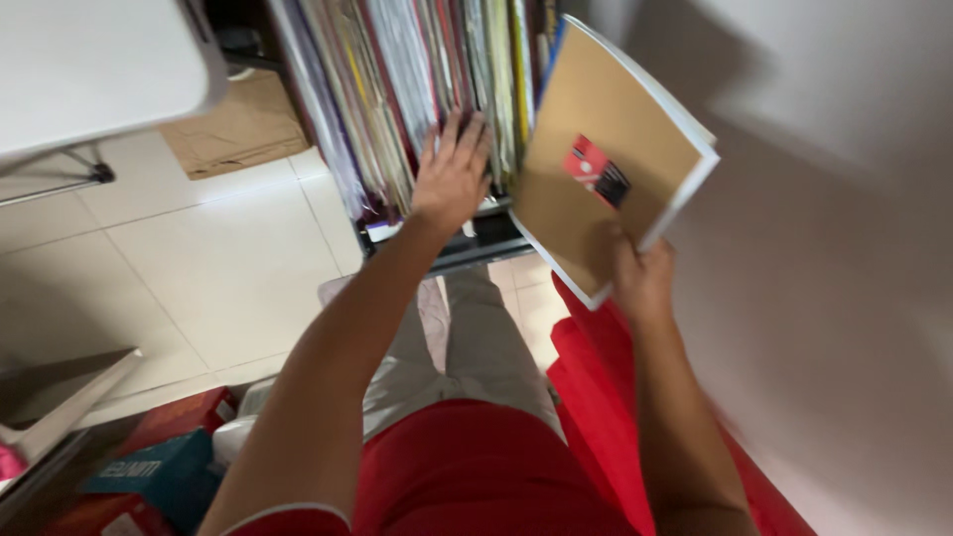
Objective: The person organizes stationery by picking up folders, notebooks, and plastic-wrapped items from a chair and placing them into a drawer. They handle each item individually, arranging them neatly inside the drawer.
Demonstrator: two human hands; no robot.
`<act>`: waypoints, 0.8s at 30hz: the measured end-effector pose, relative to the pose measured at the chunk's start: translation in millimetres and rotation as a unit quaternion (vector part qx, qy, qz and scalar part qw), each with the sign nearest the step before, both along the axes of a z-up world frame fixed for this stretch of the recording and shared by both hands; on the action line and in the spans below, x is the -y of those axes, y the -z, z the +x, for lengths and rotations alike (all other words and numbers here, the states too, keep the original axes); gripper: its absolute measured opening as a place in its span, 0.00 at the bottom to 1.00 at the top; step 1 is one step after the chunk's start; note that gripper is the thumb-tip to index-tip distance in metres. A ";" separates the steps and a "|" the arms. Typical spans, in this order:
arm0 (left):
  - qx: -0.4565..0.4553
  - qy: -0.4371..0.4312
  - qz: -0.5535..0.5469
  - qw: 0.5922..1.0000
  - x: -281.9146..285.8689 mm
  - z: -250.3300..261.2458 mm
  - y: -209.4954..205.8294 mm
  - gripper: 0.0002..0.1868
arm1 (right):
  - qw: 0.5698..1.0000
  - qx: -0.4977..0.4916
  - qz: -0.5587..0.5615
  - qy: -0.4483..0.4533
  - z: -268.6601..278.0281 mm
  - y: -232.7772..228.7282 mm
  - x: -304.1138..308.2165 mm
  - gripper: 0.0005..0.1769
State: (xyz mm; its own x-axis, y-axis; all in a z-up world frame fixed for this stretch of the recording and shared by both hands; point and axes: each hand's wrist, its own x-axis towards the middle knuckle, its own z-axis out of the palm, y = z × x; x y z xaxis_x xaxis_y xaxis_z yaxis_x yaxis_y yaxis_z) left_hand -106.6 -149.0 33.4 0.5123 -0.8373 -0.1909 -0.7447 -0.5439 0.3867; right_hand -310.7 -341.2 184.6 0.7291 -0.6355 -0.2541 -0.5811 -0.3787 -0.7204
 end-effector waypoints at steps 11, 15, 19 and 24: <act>-0.004 0.063 0.126 0.990 72.1 19.3 -2.2 0.35 | 1.000 -0.007 0.005 0.026 5.1 13.3 10.6 0.09; -0.080 0.062 0.093 0.991 62.2 26.3 -16.5 0.39 | 0.992 -0.043 0.079 0.093 -1.0 9.4 5.0 0.11; -0.242 -0.114 0.052 0.962 61.7 13.2 -29.2 0.42 | 0.995 0.020 0.037 0.089 12.9 0.5 5.0 0.12; -0.403 -0.379 -0.073 0.830 60.3 -61.2 -9.6 0.40 | 0.992 0.102 -0.034 0.073 32.0 -17.1 9.6 0.11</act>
